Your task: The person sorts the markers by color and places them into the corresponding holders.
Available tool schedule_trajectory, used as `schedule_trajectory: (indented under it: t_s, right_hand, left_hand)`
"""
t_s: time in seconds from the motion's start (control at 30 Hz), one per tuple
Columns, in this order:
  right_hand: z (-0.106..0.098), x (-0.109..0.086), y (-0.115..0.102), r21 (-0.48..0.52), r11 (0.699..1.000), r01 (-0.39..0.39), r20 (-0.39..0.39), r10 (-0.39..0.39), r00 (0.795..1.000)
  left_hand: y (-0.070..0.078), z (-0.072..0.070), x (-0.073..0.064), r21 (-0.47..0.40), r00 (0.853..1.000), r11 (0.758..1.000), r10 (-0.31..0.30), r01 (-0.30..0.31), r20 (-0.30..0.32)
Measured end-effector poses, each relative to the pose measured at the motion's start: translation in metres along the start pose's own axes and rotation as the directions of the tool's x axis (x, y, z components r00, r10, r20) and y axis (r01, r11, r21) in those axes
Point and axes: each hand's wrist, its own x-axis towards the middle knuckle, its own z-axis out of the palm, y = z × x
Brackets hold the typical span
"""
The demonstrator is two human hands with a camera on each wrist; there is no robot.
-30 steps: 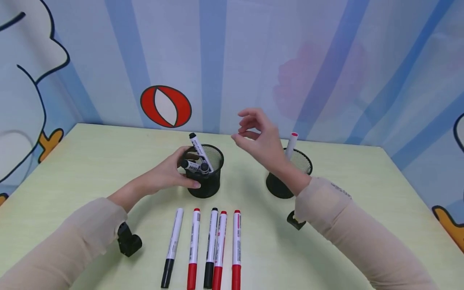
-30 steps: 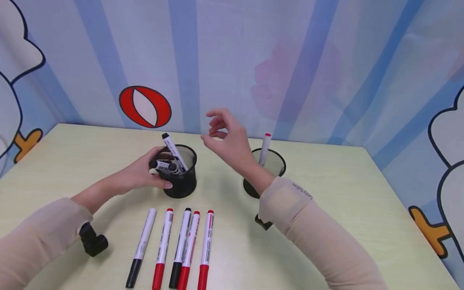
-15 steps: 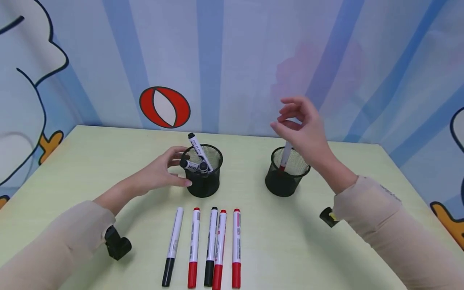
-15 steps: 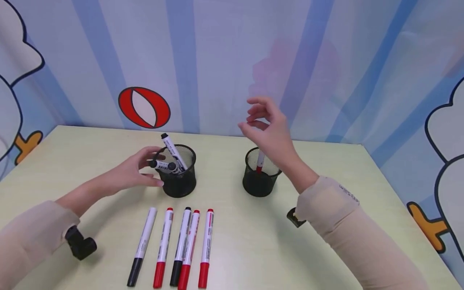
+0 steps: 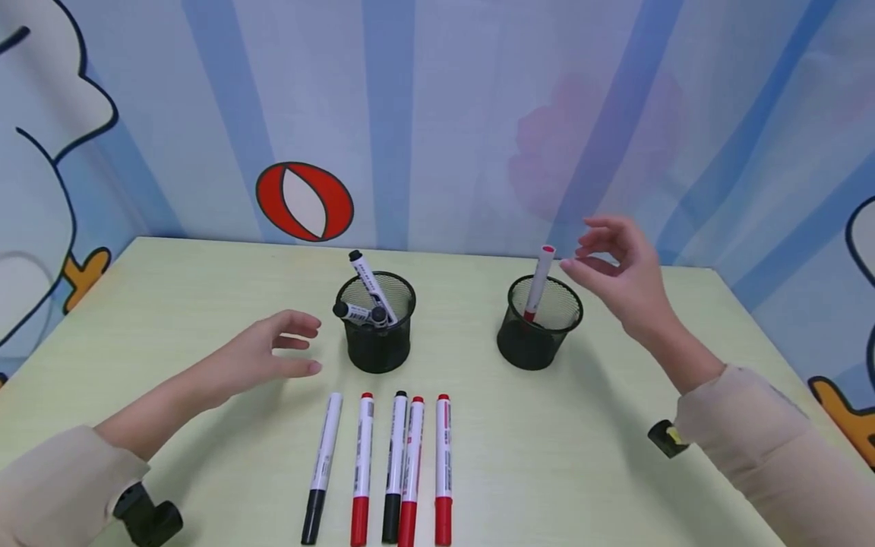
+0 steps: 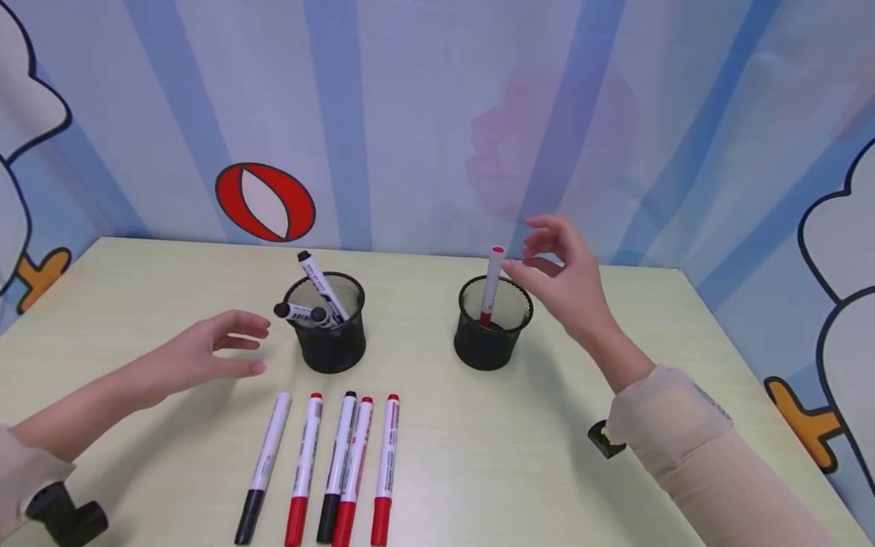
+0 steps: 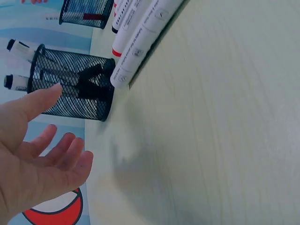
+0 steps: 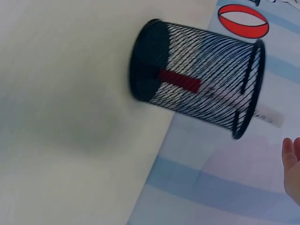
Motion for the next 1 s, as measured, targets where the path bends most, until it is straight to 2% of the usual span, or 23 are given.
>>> schedule_trajectory:
  t_s: [0.2,0.43,0.73,0.87,1.0]
  right_hand:
    - [-0.012,-0.013,0.017,-0.001,0.997,-0.076,0.035,0.076,0.996]
    - [-0.016,-0.024,0.035,-0.029,0.992,-0.122,0.134,0.125,0.983]
    - [-0.015,-0.034,0.054,-0.110,0.969,-0.220,0.226,0.240,0.944]
    - [-0.014,-0.035,0.059,-0.077,0.966,-0.248,0.246,0.259,0.934]
    - [-0.010,-0.036,0.061,-0.049,0.960,-0.275,0.282,0.278,0.918]
  left_hand:
    - [0.009,0.006,-0.006,-0.009,0.999,1.000,0.000,0.000,0.051]
    - [0.024,0.022,-0.014,-0.044,0.982,0.996,0.083,-0.076,0.172]
    - [0.057,0.050,-0.016,-0.060,0.959,0.993,0.111,-0.099,0.261]
    - [0.066,0.068,-0.012,-0.084,0.954,0.992,0.116,-0.096,0.277]
    - [0.075,0.083,-0.007,-0.097,0.966,0.994,0.081,-0.058,0.245]
